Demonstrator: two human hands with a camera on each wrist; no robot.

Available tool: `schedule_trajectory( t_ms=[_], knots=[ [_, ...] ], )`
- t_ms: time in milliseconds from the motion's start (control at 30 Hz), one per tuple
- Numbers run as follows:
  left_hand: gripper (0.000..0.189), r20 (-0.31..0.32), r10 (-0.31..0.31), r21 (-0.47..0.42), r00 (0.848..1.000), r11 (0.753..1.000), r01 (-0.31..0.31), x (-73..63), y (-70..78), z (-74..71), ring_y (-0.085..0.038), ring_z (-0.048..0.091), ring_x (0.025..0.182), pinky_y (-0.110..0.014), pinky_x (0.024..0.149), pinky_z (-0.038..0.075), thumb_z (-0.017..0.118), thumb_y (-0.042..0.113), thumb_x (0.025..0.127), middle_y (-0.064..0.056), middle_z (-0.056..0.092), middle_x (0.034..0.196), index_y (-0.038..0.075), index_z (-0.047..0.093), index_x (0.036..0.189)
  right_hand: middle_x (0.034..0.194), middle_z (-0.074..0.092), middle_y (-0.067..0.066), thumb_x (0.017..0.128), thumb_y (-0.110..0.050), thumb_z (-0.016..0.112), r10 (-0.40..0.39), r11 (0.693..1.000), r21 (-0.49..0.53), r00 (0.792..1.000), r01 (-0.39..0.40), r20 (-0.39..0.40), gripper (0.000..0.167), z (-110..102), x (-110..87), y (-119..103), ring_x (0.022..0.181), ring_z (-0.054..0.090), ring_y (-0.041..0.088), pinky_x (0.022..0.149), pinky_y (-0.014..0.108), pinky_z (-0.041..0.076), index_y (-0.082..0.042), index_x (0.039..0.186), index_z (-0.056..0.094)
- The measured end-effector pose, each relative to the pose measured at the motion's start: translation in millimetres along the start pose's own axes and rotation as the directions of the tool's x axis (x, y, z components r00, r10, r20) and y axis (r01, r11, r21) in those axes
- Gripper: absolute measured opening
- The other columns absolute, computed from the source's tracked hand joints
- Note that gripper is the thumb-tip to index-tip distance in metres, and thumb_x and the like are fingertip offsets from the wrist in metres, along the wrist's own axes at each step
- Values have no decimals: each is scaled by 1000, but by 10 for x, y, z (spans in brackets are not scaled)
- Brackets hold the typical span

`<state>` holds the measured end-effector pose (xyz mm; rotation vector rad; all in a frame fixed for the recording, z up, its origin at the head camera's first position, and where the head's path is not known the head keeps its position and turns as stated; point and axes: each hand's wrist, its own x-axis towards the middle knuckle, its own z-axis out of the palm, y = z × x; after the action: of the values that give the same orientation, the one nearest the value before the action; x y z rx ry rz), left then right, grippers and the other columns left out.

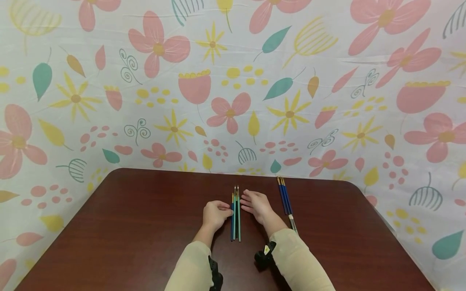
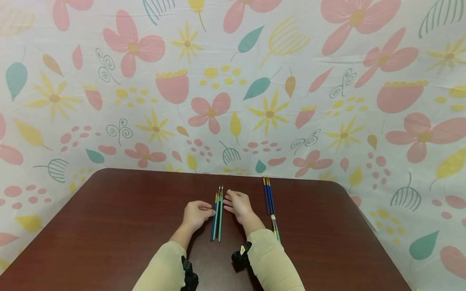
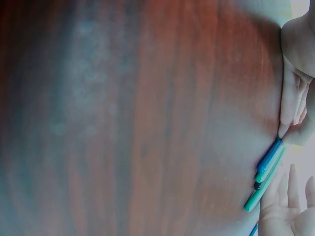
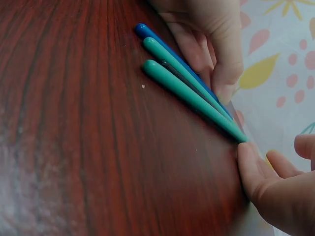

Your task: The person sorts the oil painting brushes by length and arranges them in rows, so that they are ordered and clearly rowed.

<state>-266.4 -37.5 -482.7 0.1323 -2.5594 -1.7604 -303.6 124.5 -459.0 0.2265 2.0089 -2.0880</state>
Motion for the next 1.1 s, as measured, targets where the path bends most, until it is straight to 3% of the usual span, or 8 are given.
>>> schedule_trajectory(
  t_ms=[233, 567, 800, 1100],
  knots=[
    [14, -3, 0, -3, 1000, 1000, 0, -12, 6, -5, -13, 64, 69, -28, 58, 52, 77, 15, 77, -6, 72, 85, 8, 73, 88, 133, 52, 26, 100, -19, 47, -15, 999, -51, 1000, 15, -10, 42, 10, 24, 29, 116, 58, 33, 89, 37, 53, 3, 136, 46],
    [13, -7, -8, -11, 1000, 1000, 8, -32, 5, 1, -13, 64, 69, -27, 58, 51, 76, 16, 78, -5, 72, 85, 8, 73, 88, 111, 65, 23, 91, -11, 61, -93, 973, -219, 992, 74, -82, 33, 62, 82, 79, 79, 67, 14, 69, 30, 57, 5, 120, 61],
    [12, -11, 19, 0, 1000, 1000, -19, -32, 10, -2, -14, 65, 71, -27, 58, 51, 76, 14, 78, -5, 72, 85, 8, 72, 88, 97, 69, 19, 82, -17, 72, -113, 942, -329, 986, 67, -125, 37, 125, 118, 48, 75, 67, 15, 66, 30, 58, 4, 112, 65],
    [12, -16, 41, 17, 999, 999, -41, -29, 7, -3, -15, 66, 73, -28, 60, 52, 76, 14, 78, -5, 72, 84, 8, 73, 88, 88, 70, 16, 81, -19, 74, -129, 917, -396, 979, 57, -157, 32, 173, 113, 21, 70, 66, 14, 65, 31, 57, 2, 105, 69]
  ],
)
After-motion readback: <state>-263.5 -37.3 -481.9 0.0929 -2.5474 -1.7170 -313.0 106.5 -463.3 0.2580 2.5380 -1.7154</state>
